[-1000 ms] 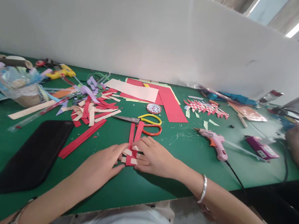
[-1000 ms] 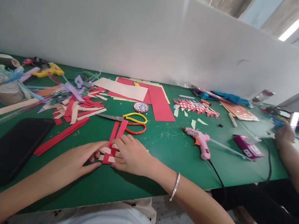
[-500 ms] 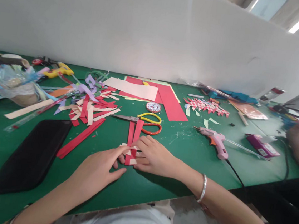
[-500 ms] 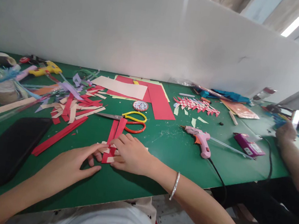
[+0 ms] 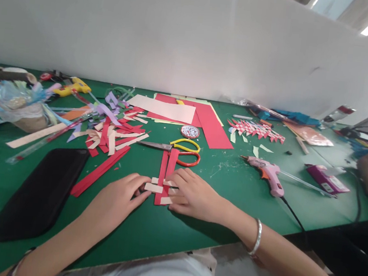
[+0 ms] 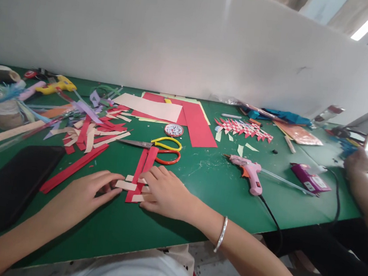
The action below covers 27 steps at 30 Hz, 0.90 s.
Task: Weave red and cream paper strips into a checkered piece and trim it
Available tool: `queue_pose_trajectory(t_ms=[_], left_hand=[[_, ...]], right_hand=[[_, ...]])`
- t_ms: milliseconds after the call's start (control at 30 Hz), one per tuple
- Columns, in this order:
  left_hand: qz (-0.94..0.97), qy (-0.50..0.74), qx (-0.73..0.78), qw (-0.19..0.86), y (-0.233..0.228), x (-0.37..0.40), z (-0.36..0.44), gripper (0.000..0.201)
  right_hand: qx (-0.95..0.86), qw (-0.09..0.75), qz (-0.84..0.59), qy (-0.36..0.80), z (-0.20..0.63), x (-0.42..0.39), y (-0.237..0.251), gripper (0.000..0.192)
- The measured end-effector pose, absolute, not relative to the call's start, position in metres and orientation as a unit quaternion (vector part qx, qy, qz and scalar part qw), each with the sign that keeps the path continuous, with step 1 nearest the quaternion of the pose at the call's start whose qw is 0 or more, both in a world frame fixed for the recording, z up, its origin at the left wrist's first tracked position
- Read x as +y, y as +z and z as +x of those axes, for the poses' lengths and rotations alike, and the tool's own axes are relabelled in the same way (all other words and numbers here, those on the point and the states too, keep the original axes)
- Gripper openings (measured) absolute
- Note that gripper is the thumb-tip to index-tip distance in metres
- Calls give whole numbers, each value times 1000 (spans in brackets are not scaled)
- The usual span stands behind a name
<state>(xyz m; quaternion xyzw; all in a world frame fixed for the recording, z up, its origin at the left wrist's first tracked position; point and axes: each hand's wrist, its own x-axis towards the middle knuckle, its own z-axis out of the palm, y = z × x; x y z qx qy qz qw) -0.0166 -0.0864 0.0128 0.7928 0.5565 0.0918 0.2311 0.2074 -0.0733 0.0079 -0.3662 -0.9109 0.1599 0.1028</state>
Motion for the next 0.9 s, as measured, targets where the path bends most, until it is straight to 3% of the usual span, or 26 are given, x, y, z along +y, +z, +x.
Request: queue_pose_trajectory(t_ms=[233,700,900], left_hand=[[817,133,528,188,9,-83,-17,44],[772,146,560,261,11,-77,-11,26],[808,152,515,242,7,-77,-5,26]], right_hand=[[-904,106,-401,108,216,-87,12,33],[-893,94,-421,132,220,-96,8,20],[-893,101,-419,129,220,-91,5,29]])
